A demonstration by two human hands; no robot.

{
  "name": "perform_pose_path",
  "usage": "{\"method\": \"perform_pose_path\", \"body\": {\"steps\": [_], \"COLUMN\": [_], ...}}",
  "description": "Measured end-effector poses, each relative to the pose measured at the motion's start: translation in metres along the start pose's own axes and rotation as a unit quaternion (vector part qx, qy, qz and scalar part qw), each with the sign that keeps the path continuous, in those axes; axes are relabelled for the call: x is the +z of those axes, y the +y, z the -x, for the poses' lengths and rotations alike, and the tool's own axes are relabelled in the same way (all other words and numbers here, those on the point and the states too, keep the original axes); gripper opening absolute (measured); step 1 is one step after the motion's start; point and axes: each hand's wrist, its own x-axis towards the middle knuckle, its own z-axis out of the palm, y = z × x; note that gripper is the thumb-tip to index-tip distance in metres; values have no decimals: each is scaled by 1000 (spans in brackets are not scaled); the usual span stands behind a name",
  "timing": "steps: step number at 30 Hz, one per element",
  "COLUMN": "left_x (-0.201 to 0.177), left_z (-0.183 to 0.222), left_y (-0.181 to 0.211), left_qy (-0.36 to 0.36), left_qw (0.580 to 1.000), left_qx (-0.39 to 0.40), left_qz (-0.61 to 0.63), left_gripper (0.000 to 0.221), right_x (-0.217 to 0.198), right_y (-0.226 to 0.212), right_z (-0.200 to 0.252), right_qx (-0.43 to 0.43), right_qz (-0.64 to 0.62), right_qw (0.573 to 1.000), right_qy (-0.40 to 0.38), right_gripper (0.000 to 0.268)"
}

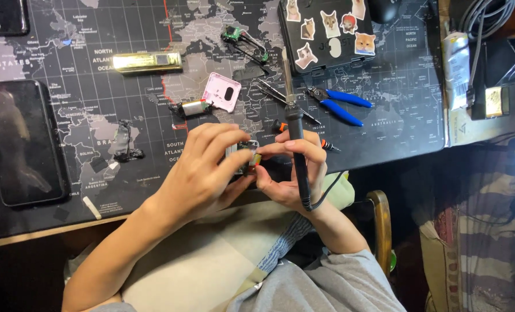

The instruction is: Repairing a small electronic device by manipulating internal components with tweezers and a soldering iron.

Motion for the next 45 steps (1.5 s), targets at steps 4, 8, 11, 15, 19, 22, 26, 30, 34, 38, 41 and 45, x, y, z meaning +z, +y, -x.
{"method": "perform_pose_path", "body": {"steps": [4,8,11,15,19,22,26,30,34,38,41,45], "left_x": [2,5,5,7,5,6,6,6,7,6,6,5], "left_z": [-3,-2,-5,-5,-2,-1,-4,-2,-2,-2,-3,-4], "left_y": [3,3,5,6,4,3,1,2,1,1,1,1], "left_qy": [16,38,38,44,35,27,34,30,29,31,42,54], "left_qw": [998,993,991,990,994,996,995,996,996,996,996,996], "left_qx": [14,44,50,53,46,35,38,35,37,37,35,26], "left_qz": [-61,-103,-116,-121,-93,-83,-84,-74,-76,-73,-72,-60], "left_gripper": [21,17,17,16,16,13,10,12,12,12,11,17], "right_x": [1,2,3,7,-28,-80,-86,-68,-62,-66,-71,-80], "right_y": [4,-2,-1,0,2,22,11,-10,-18,-5,2,-1], "right_z": [5,3,7,14,15,35,37,32,36,58,52,40], "right_qx": [-1,4,-3,-1,-9,-177,-64,43,77,47,-21,-54], "right_qz": [43,27,5,-27,4,117,-9,-49,-64,-192,-212,-196], "right_qw": [999,999,999,997,998,970,956,958,967,960,959,964], "right_qy": [17,27,43,67,60,118,286,279,233,201,188,170], "right_gripper": [57,58,59,60,58,45,36,45,49,23,20,30]}}
